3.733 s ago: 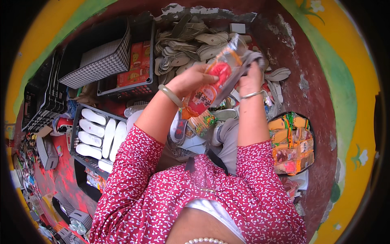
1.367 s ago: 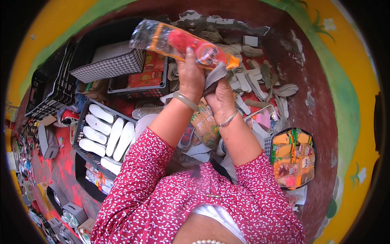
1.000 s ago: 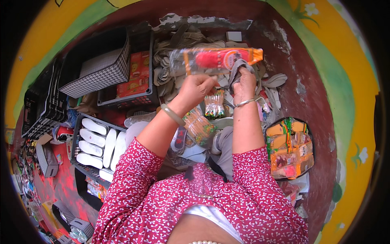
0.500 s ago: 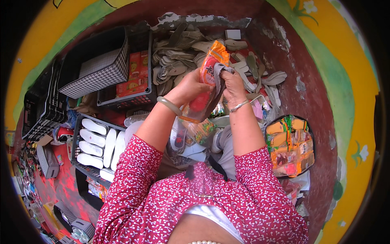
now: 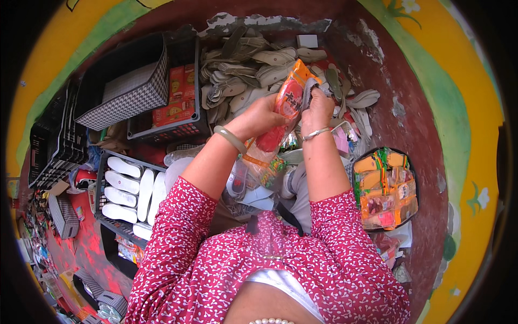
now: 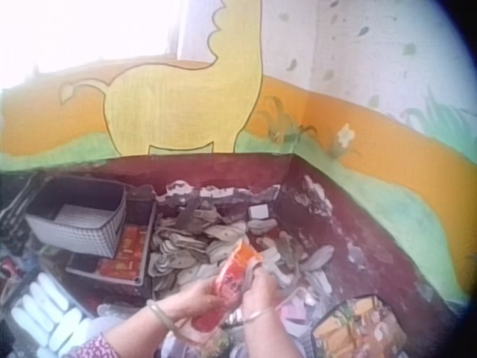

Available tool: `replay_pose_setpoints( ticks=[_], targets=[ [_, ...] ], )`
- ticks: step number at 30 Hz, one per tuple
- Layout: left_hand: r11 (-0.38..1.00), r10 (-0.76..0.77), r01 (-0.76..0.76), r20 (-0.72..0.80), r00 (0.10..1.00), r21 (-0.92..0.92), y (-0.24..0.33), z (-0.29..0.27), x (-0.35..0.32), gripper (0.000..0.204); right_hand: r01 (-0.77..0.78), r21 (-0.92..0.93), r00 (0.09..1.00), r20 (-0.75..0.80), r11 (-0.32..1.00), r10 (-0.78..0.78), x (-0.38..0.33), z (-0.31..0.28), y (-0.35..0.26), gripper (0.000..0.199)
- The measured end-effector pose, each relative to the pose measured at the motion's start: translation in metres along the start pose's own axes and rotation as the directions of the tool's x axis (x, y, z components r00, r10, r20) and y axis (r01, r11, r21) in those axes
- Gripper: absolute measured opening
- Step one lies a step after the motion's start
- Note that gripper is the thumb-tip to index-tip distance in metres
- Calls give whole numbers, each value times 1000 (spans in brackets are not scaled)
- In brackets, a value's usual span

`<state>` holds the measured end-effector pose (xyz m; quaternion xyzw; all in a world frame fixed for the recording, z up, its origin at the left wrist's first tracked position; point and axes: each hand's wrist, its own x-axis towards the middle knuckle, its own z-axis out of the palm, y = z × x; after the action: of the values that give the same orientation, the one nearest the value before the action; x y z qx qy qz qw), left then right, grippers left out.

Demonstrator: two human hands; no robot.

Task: The person is packaging shoe insoles into plastic bags by hand, occasionally using a cloth to wipe the insoles before inserting them and then placing the finished packs into a container.

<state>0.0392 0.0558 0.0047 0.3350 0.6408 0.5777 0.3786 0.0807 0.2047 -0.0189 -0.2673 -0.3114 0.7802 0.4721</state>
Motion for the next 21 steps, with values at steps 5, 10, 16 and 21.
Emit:
replay_pose_setpoints(
  ticks=[5,10,16,21],
  targets=[
    [1000,-5,5,39,999,10,-7,2,-2,35,-114,47,993,-33,992,116,25,-14,-7,9],
    [999,-18,16,54,998,37,-12,2,1,35,-121,57,992,-41,991,123,21,-14,-9,7],
    [975,-38,45,34,999,-218,8,-17,-15,38,-235,68,968,109,970,227,52,-36,-47,29],
    [885,5,-79,-161,987,-459,20,-35,-14,37,-394,18,723,624,919,297,43,-30,-37,48]
  ],
)
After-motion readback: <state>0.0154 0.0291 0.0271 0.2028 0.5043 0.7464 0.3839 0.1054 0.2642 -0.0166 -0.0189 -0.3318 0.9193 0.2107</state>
